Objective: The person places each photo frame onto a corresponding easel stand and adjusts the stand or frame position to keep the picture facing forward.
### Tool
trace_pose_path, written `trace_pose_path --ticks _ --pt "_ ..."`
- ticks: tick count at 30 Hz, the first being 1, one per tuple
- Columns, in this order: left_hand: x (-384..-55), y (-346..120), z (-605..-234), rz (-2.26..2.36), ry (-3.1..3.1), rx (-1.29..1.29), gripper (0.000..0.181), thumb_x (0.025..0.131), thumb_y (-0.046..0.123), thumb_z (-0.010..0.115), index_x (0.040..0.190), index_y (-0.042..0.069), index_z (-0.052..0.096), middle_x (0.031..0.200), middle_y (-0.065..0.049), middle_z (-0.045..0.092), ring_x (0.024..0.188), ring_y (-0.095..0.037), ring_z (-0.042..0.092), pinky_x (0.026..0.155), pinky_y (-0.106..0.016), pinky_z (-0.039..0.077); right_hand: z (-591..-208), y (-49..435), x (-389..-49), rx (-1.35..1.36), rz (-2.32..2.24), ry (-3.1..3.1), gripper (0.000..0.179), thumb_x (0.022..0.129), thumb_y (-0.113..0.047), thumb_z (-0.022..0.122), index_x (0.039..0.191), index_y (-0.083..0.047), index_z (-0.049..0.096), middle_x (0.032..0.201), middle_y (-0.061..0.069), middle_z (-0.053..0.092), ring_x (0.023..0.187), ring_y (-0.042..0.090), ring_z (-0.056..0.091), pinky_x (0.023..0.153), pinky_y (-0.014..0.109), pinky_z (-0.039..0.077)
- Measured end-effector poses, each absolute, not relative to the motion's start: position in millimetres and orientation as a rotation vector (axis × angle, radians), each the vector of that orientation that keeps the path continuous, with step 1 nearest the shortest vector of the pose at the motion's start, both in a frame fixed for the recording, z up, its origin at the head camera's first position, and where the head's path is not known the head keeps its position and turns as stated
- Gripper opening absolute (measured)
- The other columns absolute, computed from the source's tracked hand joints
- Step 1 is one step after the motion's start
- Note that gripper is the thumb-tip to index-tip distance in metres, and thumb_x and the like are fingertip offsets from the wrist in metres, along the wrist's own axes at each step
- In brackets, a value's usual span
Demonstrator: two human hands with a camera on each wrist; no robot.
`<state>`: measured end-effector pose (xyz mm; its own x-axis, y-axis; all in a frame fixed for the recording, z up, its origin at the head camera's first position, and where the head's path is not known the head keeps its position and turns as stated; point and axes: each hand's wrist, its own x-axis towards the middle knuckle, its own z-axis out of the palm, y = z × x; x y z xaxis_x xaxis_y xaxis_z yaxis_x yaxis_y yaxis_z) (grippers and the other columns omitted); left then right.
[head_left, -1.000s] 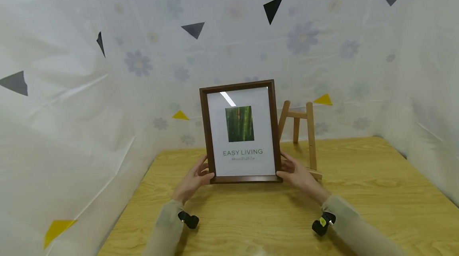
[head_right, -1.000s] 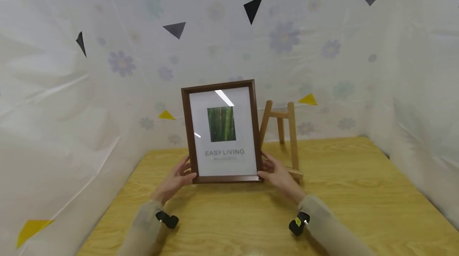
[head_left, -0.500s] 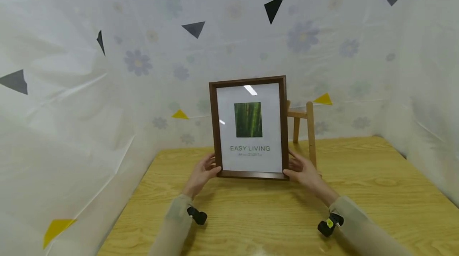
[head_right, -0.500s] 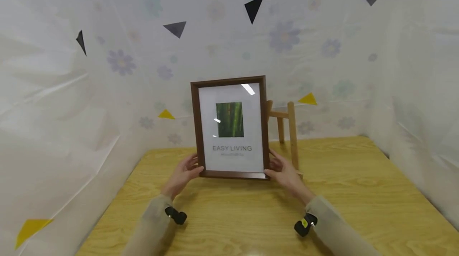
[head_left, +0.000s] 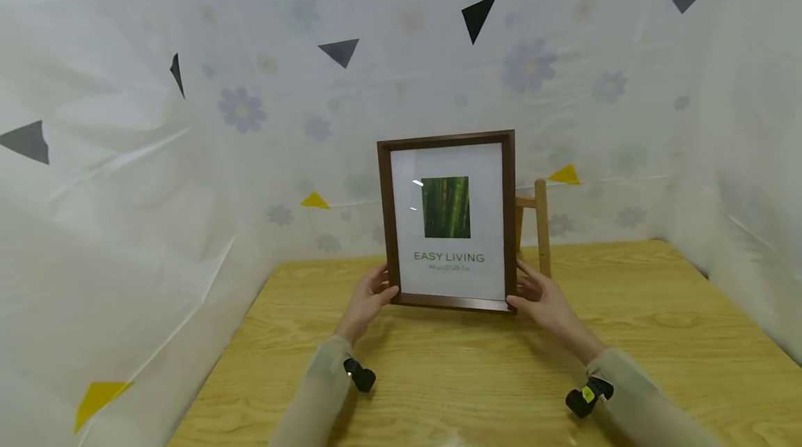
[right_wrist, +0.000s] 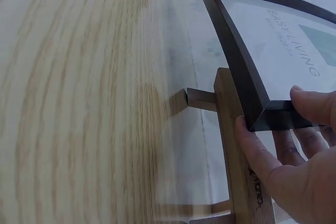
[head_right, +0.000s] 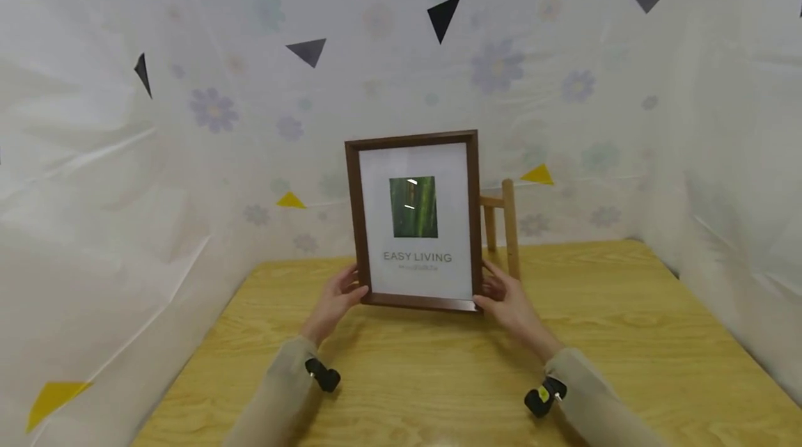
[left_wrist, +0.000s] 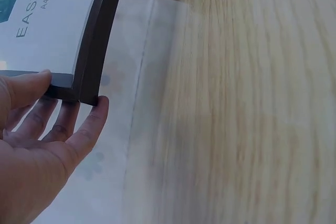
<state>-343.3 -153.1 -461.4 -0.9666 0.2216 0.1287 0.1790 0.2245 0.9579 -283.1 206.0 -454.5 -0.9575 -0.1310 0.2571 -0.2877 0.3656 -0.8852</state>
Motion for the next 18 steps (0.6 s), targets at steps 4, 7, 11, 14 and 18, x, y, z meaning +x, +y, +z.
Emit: trace_pose_path --ticks 4,7,11,14,18 --pt "-343.8 -147.1 -457.2 1.881 2.445 0.430 0.061 0.097 0.014 0.062 0.152 0.016 0.037 0.149 -0.014 0.046 0.131 -0.035 0.049 0.100 -0.049 0.049 -454.3 213.0 -281.7 0.367 1.653 -2.483 0.080 0.093 -0.012 0.067 0.157 -0.004 0.019 0.147 0.032 0.040 0.127 0.046 0.049 0.095 0.047 0.052" --pt "-344.7 -143.2 -454.7 1.878 2.455 0.463 0.061 0.098 0.014 0.062 0.153 0.015 0.035 0.148 -0.016 0.047 0.129 -0.035 0.050 0.098 -0.048 0.050 -454.1 217.7 -282.2 0.368 1.671 -2.476 0.080 0.094 -0.014 0.067 0.157 -0.007 0.018 0.151 0.031 0.035 0.129 0.046 0.047 0.096 0.048 0.051" --pt "-346.8 -138.0 -454.2 1.874 2.463 0.467 0.062 0.097 0.014 0.062 0.153 0.014 0.035 0.146 -0.016 0.049 0.127 -0.035 0.052 0.096 -0.047 0.051 -454.1 223.3 -282.5 0.369 1.681 -2.484 0.081 0.095 -0.018 0.066 0.158 -0.010 0.017 0.153 0.031 0.032 0.131 0.047 0.044 0.097 0.049 0.050" --pt "-349.6 -133.1 -454.2 1.859 2.472 0.468 0.063 0.097 0.014 0.062 0.153 0.012 0.035 0.146 -0.016 0.049 0.127 -0.035 0.052 0.096 -0.046 0.051 -453.4 228.2 -282.0 0.351 1.656 -2.507 0.081 0.095 -0.020 0.066 0.158 -0.010 0.016 0.151 0.033 0.033 0.131 0.048 0.044 0.097 0.052 0.050" --pt "-353.4 -124.6 -453.8 1.865 2.508 0.498 0.062 0.098 0.013 0.061 0.153 0.010 0.034 0.144 -0.017 0.050 0.128 -0.036 0.052 0.098 -0.047 0.050 -451.8 233.7 -281.9 0.349 1.637 -2.515 0.082 0.096 -0.024 0.065 0.158 -0.010 0.014 0.151 0.034 0.032 0.132 0.049 0.042 0.100 0.059 0.045"
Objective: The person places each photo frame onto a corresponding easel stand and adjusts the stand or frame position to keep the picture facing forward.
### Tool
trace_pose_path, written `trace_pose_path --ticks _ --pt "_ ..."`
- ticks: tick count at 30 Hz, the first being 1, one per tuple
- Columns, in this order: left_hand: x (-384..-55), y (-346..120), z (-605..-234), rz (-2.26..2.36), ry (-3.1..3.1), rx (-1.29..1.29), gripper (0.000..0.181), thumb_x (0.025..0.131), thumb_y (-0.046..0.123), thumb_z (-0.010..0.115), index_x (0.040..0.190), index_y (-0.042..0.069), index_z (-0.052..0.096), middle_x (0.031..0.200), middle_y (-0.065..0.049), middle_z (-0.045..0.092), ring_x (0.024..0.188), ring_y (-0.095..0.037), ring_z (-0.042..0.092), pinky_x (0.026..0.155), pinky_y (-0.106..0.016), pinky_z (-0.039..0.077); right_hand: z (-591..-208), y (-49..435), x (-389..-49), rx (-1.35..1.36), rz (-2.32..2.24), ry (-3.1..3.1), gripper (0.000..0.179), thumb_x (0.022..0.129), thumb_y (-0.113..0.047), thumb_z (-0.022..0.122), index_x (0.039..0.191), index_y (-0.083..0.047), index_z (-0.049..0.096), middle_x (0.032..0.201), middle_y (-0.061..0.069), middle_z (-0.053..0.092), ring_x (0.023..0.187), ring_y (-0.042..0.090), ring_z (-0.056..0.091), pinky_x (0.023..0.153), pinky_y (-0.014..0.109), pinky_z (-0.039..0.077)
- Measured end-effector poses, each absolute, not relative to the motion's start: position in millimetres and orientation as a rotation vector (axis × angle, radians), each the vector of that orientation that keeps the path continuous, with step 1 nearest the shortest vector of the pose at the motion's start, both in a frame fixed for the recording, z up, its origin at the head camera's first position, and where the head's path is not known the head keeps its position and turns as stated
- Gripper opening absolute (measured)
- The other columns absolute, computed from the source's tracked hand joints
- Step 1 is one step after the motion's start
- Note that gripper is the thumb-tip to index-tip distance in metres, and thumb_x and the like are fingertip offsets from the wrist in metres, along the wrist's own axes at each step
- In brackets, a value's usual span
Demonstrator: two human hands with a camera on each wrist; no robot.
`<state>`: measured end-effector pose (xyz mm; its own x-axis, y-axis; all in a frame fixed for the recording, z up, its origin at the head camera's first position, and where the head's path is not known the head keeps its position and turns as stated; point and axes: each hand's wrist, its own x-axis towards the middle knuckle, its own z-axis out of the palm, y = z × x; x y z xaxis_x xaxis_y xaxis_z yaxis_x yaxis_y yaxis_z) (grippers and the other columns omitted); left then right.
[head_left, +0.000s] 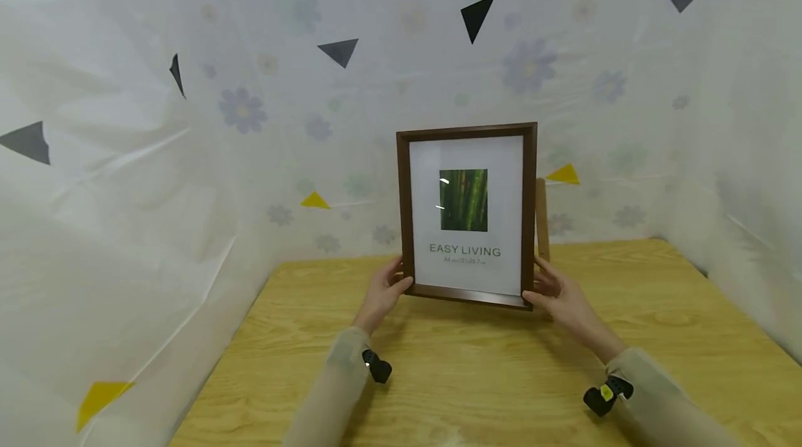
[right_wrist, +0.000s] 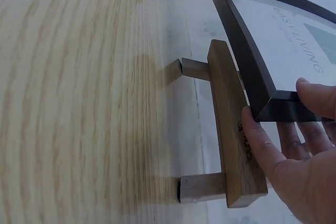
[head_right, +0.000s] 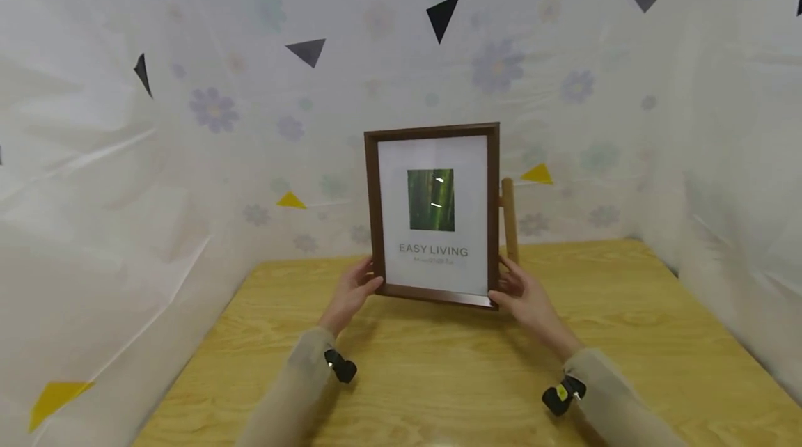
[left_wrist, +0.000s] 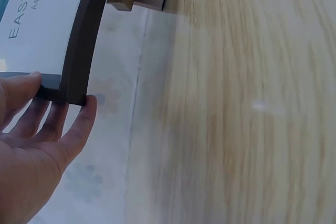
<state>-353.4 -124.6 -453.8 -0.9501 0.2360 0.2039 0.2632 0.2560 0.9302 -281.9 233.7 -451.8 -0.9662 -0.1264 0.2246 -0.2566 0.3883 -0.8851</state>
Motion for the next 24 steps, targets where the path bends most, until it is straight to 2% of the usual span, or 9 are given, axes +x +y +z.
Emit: trace_pose_path --ticks 3,6,10,13,15,18,21,22,24 --pt "-354.5 -117.7 -455.1 -1.810 -2.449 -0.498 0.060 0.098 0.010 0.059 0.152 0.005 0.034 0.143 -0.019 0.051 0.127 -0.038 0.052 0.099 -0.049 0.049 -451.3 237.2 -281.5 0.364 1.636 -2.512 0.082 0.096 -0.024 0.065 0.158 -0.008 0.013 0.153 0.033 0.029 0.134 0.050 0.039 0.102 0.062 0.041" --pt "-354.7 -110.4 -457.9 -1.796 -2.446 -0.490 0.058 0.098 0.009 0.058 0.151 0.003 0.035 0.143 -0.019 0.051 0.128 -0.038 0.052 0.102 -0.049 0.048 -452.1 240.5 -278.6 0.356 1.609 -2.512 0.082 0.097 -0.023 0.064 0.158 -0.006 0.013 0.154 0.031 0.029 0.134 0.050 0.040 0.102 0.059 0.043" --pt "-357.1 -99.0 -459.4 -1.796 -2.430 -0.471 0.056 0.099 0.009 0.057 0.150 0.004 0.038 0.143 -0.017 0.052 0.128 -0.036 0.052 0.103 -0.049 0.047 -451.7 245.7 -272.5 0.329 1.565 -2.512 0.082 0.096 -0.023 0.065 0.158 -0.005 0.014 0.150 0.031 0.037 0.131 0.047 0.045 0.093 0.034 0.053" --pt "-360.4 -90.5 -457.6 -1.804 -2.405 -0.457 0.054 0.098 0.010 0.058 0.150 0.007 0.041 0.142 -0.014 0.054 0.126 -0.033 0.053 0.103 -0.048 0.047 -449.0 250.7 -270.7 0.329 1.557 -2.495 0.082 0.095 -0.022 0.066 0.158 -0.008 0.015 0.146 0.030 0.043 0.127 0.041 0.051 0.082 0.016 0.051" --pt "-357.9 -85.1 -450.8 -1.788 -2.401 -0.460 0.053 0.099 0.009 0.058 0.149 0.007 0.041 0.141 -0.015 0.055 0.126 -0.034 0.054 0.102 -0.048 0.047 -447.0 254.5 -271.0 0.327 1.560 -2.479 0.082 0.095 -0.022 0.066 0.158 -0.011 0.015 0.145 0.030 0.045 0.125 0.038 0.052 0.079 0.012 0.050" --pt "-358.6 -79.4 -447.4 -1.790 -2.398 -0.495 0.053 0.099 0.009 0.058 0.149 0.009 0.042 0.141 -0.013 0.055 0.125 -0.033 0.054 0.102 -0.047 0.048 -444.8 260.1 -271.1 0.318 1.556 -2.474 0.082 0.096 -0.021 0.066 0.158 -0.011 0.014 0.145 0.030 0.045 0.116 0.010 0.057 0.080 0.010 0.048" --pt "-359.4 -74.3 -445.6 -1.786 -2.399 -0.534 0.052 0.099 0.008 0.058 0.149 0.010 0.043 0.141 -0.013 0.055 0.125 -0.032 0.055 0.102 -0.047 0.049 -444.4 264.5 -269.8 0.308 1.552 -2.469 0.082 0.096 -0.021 0.065 0.158 -0.010 0.013 0.145 0.031 0.044 0.106 -0.015 0.048 0.081 0.006 0.045" --pt "-363.4 -73.3 -449.4 -1.787 -2.392 -0.547 0.052 0.099 0.010 0.058 0.148 0.011 0.044 0.141 -0.012 0.055 0.124 -0.031 0.056 0.101 -0.046 0.049 -444.4 265.6 -269.2 0.311 1.553 -2.462 0.082 0.096 -0.020 0.065 0.158 -0.010 0.012 0.144 0.031 0.044 0.102 -0.021 0.042 0.081 0.006 0.045" --pt "-364.5 -69.9 -449.5 -1.785 -2.391 -0.551 0.052 0.099 0.010 0.058 0.148 0.012 0.044 0.141 -0.011 0.055 0.124 -0.030 0.056 0.101 -0.045 0.050 -445.1 267.2 -269.2 0.324 1.552 -2.442 0.081 0.097 -0.018 0.063 0.158 -0.009 0.011 0.143 0.032 0.045 0.102 -0.022 0.042 0.080 0.005 0.044"
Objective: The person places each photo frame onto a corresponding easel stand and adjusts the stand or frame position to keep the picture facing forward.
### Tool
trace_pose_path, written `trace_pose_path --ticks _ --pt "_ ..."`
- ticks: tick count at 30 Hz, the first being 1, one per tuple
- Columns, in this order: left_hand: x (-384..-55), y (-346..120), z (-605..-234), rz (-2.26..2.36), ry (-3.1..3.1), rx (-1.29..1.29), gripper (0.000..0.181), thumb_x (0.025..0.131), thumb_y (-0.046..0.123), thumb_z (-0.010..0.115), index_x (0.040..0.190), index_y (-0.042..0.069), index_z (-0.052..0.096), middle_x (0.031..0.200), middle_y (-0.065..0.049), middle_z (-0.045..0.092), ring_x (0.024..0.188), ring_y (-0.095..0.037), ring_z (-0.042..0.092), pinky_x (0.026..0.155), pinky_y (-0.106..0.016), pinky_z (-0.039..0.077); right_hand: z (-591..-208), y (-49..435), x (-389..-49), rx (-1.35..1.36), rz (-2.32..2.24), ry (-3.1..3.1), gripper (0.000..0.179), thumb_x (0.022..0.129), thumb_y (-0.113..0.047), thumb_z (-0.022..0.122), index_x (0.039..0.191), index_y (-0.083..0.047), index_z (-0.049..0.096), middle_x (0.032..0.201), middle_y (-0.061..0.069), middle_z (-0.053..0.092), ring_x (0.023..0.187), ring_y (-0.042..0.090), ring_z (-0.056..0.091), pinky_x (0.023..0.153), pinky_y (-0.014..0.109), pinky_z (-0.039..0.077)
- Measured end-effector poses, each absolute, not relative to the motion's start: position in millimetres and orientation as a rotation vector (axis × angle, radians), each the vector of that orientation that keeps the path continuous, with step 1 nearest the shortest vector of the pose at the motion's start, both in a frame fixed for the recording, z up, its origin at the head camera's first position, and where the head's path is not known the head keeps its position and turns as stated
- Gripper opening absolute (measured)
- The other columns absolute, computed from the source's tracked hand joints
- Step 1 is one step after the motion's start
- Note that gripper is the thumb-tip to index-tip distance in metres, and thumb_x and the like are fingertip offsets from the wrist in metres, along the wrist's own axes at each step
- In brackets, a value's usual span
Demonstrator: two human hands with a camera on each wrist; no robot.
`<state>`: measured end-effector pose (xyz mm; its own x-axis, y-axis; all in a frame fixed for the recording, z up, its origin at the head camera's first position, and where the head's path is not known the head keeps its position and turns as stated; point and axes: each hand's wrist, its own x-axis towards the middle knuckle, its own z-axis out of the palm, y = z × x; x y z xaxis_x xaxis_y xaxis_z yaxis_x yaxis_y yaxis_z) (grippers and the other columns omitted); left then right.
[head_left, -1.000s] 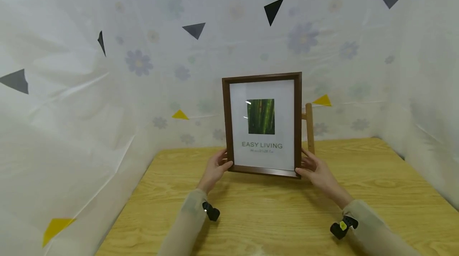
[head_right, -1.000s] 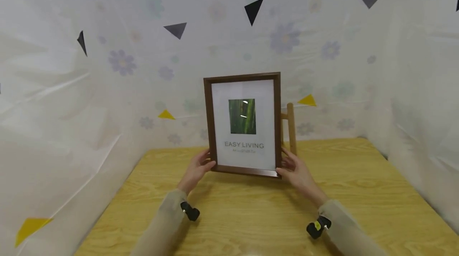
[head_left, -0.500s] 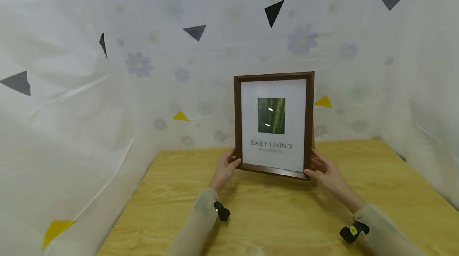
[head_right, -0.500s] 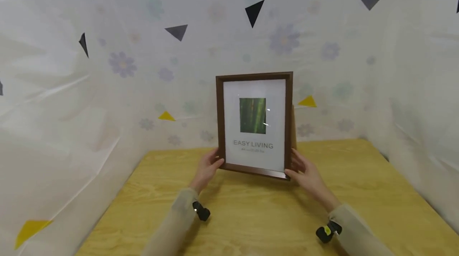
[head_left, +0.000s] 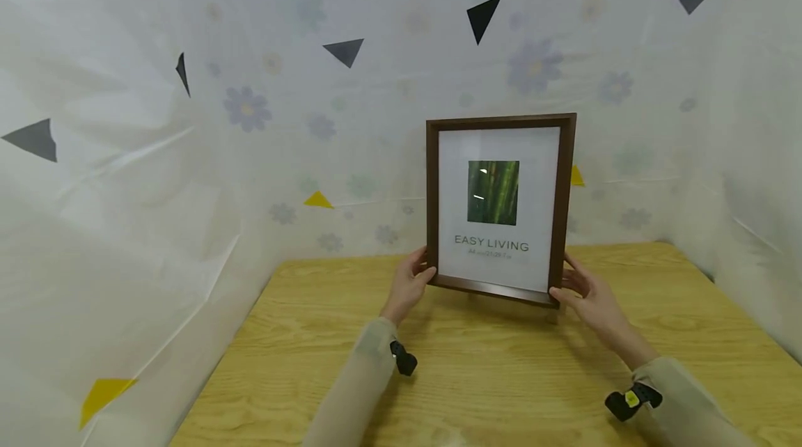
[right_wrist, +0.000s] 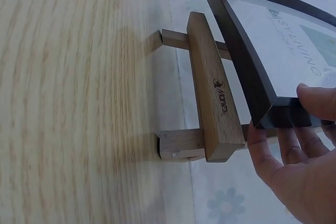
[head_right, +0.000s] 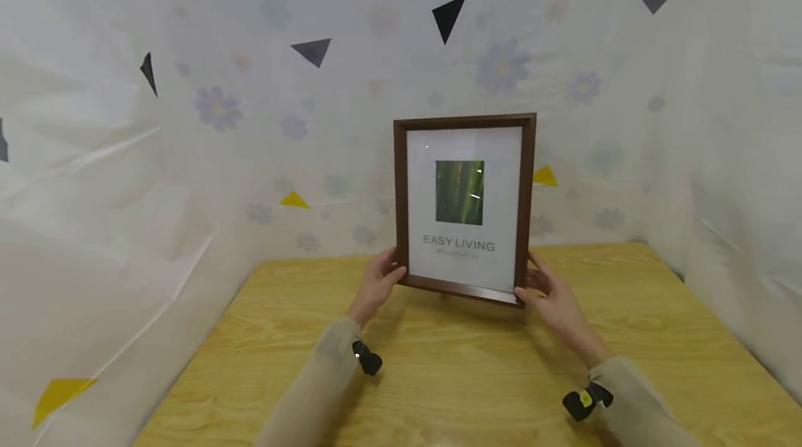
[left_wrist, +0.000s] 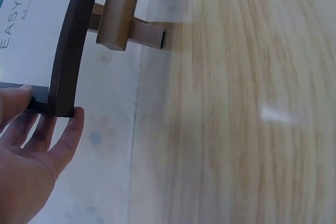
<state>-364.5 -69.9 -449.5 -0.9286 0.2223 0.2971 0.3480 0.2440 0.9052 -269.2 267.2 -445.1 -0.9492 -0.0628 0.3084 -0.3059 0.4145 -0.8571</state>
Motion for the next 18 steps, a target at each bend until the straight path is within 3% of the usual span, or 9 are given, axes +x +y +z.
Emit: trace_pose_path --ticks 11,18 --pt "-366.8 -52.4 -457.4 -1.769 -2.387 -0.559 0.052 0.099 0.008 0.057 0.149 0.009 0.042 0.142 -0.013 0.053 0.124 -0.031 0.056 0.101 -0.043 0.050 -454.7 274.7 -270.3 0.384 1.571 -2.371 0.077 0.101 -0.013 0.055 0.158 -0.007 0.003 0.138 0.032 0.045 0.104 -0.019 0.044 0.077 0.007 0.045" --pt "-371.5 -43.1 -455.4 -1.814 -2.383 -0.543 0.053 0.100 0.010 0.056 0.150 0.015 0.041 0.145 -0.009 0.052 0.127 -0.028 0.054 0.101 -0.041 0.050 -454.5 279.4 -270.6 0.391 1.589 -2.349 0.077 0.102 -0.014 0.053 0.158 -0.008 0.001 0.138 0.031 0.042 0.105 -0.018 0.044 0.078 0.007 0.046"
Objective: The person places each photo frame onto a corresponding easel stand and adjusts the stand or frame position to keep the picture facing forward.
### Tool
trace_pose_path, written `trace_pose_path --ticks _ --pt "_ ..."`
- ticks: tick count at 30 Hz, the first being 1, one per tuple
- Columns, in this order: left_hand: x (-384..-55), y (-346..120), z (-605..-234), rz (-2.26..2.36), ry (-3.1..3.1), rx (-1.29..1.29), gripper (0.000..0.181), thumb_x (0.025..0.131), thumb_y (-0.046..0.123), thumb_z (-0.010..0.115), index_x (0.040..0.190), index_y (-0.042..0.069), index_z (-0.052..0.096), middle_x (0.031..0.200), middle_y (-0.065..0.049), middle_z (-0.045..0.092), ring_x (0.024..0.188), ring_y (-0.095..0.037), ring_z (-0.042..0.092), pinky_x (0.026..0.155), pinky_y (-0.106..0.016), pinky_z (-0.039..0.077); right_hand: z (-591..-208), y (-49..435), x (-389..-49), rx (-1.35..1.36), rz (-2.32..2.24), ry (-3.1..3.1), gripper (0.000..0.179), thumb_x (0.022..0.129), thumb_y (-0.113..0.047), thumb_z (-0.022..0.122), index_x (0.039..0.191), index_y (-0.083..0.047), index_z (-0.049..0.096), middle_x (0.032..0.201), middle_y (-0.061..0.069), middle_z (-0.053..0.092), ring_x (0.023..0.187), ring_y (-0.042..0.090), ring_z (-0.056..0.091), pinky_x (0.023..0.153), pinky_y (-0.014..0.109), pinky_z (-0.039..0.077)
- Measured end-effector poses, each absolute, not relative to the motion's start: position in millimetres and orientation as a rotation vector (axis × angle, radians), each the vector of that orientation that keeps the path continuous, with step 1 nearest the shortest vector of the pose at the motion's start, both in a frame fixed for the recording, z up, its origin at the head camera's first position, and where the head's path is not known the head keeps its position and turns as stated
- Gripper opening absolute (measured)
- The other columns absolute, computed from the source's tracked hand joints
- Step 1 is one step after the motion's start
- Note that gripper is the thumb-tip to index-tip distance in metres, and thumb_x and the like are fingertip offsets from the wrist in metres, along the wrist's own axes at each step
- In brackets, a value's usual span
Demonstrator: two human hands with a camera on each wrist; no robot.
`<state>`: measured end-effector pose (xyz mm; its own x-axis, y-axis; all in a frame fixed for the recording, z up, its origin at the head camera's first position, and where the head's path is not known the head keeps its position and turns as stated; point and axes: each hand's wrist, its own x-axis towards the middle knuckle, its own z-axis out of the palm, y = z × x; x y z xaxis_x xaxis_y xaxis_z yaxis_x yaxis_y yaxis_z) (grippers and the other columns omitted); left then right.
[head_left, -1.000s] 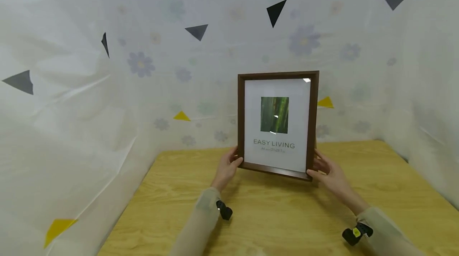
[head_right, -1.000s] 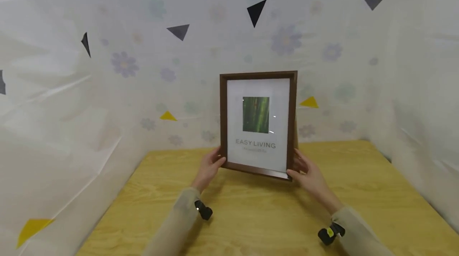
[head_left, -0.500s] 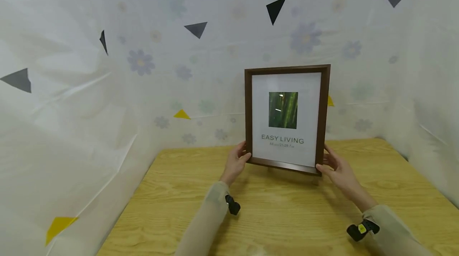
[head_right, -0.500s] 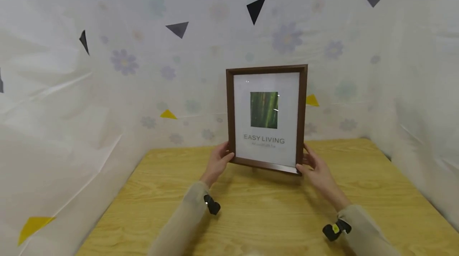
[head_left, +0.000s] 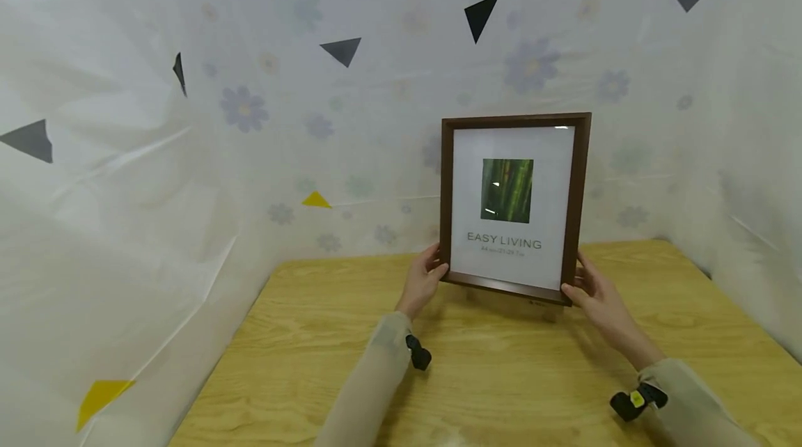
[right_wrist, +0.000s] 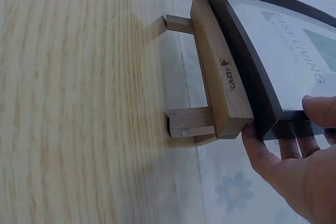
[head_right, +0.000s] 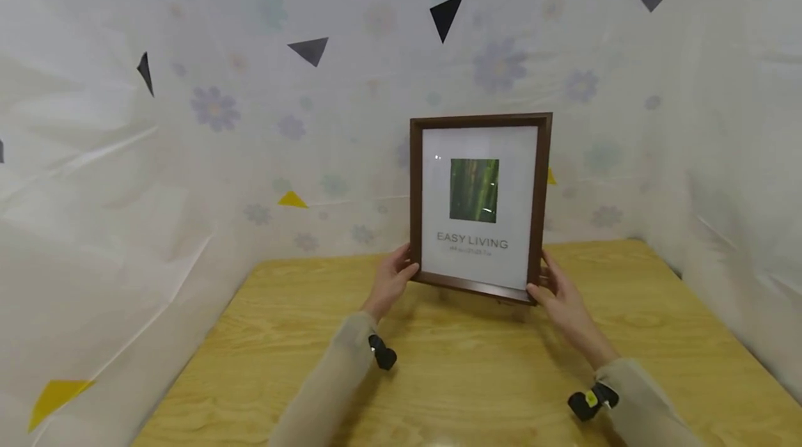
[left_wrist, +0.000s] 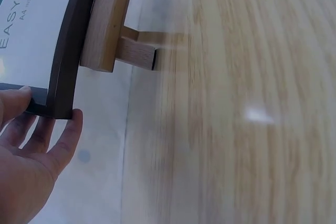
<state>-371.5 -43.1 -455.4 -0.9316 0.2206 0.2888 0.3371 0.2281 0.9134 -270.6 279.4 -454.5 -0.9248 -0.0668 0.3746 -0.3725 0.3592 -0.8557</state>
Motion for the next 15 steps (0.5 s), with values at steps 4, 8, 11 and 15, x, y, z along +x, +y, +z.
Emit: trace_pose_path --ticks 4,8,11,15 --pt "-373.2 -39.5 -456.1 -1.825 -2.364 -0.574 0.051 0.099 0.007 0.057 0.148 0.016 0.044 0.142 -0.009 0.054 0.125 -0.029 0.055 0.099 -0.041 0.051 -456.3 280.6 -269.0 0.392 1.573 -2.325 0.077 0.101 -0.010 0.054 0.158 -0.007 0.002 0.135 0.030 0.043 0.105 -0.016 0.047 0.078 0.008 0.048" --pt "-374.9 -35.3 -455.5 -1.808 -2.366 -0.577 0.050 0.099 0.007 0.056 0.147 0.013 0.045 0.141 -0.011 0.054 0.125 -0.031 0.055 0.099 -0.042 0.051 -458.3 282.2 -269.5 0.393 1.585 -2.312 0.077 0.101 -0.010 0.054 0.158 -0.008 0.002 0.136 0.030 0.042 0.106 -0.016 0.047 0.079 0.008 0.048" --pt "-376.0 -31.0 -453.1 -1.797 -2.397 -0.577 0.048 0.100 0.008 0.054 0.148 0.014 0.045 0.142 -0.010 0.054 0.127 -0.031 0.054 0.101 -0.043 0.050 -460.5 284.6 -271.3 0.390 1.618 -2.297 0.077 0.102 -0.010 0.052 0.158 -0.010 0.000 0.138 0.032 0.039 0.107 -0.016 0.046 0.079 0.007 0.048" --pt "-377.5 -26.2 -453.8 -1.776 -2.458 -0.586 0.050 0.101 0.006 0.052 0.149 0.016 0.044 0.143 -0.008 0.054 0.127 -0.028 0.055 0.101 -0.039 0.050 -465.2 288.6 -272.8 0.375 1.650 -2.294 0.076 0.103 -0.011 0.049 0.159 -0.016 -0.002 0.138 0.027 0.039 0.108 -0.017 0.045 0.079 0.008 0.048"
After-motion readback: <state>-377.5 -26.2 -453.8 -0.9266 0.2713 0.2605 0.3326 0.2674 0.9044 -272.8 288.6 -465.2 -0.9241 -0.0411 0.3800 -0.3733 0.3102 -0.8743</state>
